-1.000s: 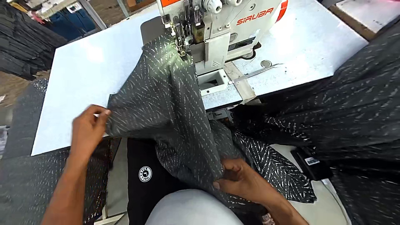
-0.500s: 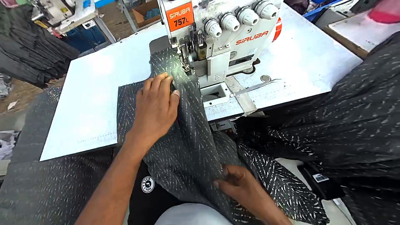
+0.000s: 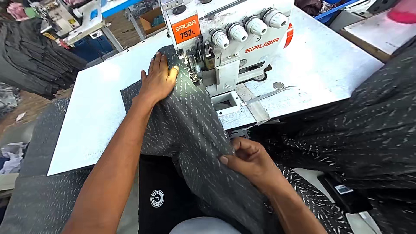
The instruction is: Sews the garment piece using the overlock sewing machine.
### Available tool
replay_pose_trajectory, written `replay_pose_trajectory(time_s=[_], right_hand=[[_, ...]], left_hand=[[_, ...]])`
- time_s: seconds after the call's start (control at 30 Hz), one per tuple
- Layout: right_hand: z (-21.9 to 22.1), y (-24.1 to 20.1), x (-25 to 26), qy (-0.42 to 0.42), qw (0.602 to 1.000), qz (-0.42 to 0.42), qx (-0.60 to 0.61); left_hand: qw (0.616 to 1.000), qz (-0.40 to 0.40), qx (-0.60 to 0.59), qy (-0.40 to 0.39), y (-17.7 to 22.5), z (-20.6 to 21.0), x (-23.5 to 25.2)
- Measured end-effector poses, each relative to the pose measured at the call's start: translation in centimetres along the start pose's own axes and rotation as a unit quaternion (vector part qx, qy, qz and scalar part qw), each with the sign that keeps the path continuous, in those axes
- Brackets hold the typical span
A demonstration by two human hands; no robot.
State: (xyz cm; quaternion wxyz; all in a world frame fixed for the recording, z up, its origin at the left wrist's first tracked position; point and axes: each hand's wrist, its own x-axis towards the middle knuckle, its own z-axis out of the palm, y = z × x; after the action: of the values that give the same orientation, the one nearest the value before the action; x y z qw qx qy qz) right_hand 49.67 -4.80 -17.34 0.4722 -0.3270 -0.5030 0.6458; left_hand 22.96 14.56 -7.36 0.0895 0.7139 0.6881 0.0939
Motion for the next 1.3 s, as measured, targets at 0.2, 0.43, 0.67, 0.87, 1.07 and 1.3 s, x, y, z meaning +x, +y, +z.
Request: replay_pose_trajectory(time_s=[0.2, 0.43, 0.67, 0.87, 1.07, 1.3], right_hand=[[0.8, -0.4, 3.9, 0.000, 1.000, 0.011, 0.016], [1.8, -0.8, 7.3, 0.013, 0.999, 0.016, 0.046], [1.9, -1.0, 8.1, 0.033, 0.999, -0.023, 0.032], [-2.5, -0.8, 0.6, -0.109, 0.976, 0.111, -0.155], [-2.9, -0.8, -1.9, -0.084, 0.977, 0.114, -0.157], [-1.4, -0.3, -3.6, -0.015, 0.989, 0.107, -0.103]], left_hand=[[0.959, 0.115, -0.012, 0.260, 0.8, -1.3, -2.2], [0.999, 0.039, -0.007, 0.024, 0.3, 0.5, -3.5], [0.977, 0.061, -0.116, 0.168, -1.8, 0.7, 1.8], [0.996, -0.018, -0.049, 0.078, -5.8, 1.1, -13.4], [0.978, -0.123, -0.133, 0.099, -13.0, 1.5, -13.8], [0.974, 0.140, -0.038, 0.177, -2.5, -0.2, -16.9]])
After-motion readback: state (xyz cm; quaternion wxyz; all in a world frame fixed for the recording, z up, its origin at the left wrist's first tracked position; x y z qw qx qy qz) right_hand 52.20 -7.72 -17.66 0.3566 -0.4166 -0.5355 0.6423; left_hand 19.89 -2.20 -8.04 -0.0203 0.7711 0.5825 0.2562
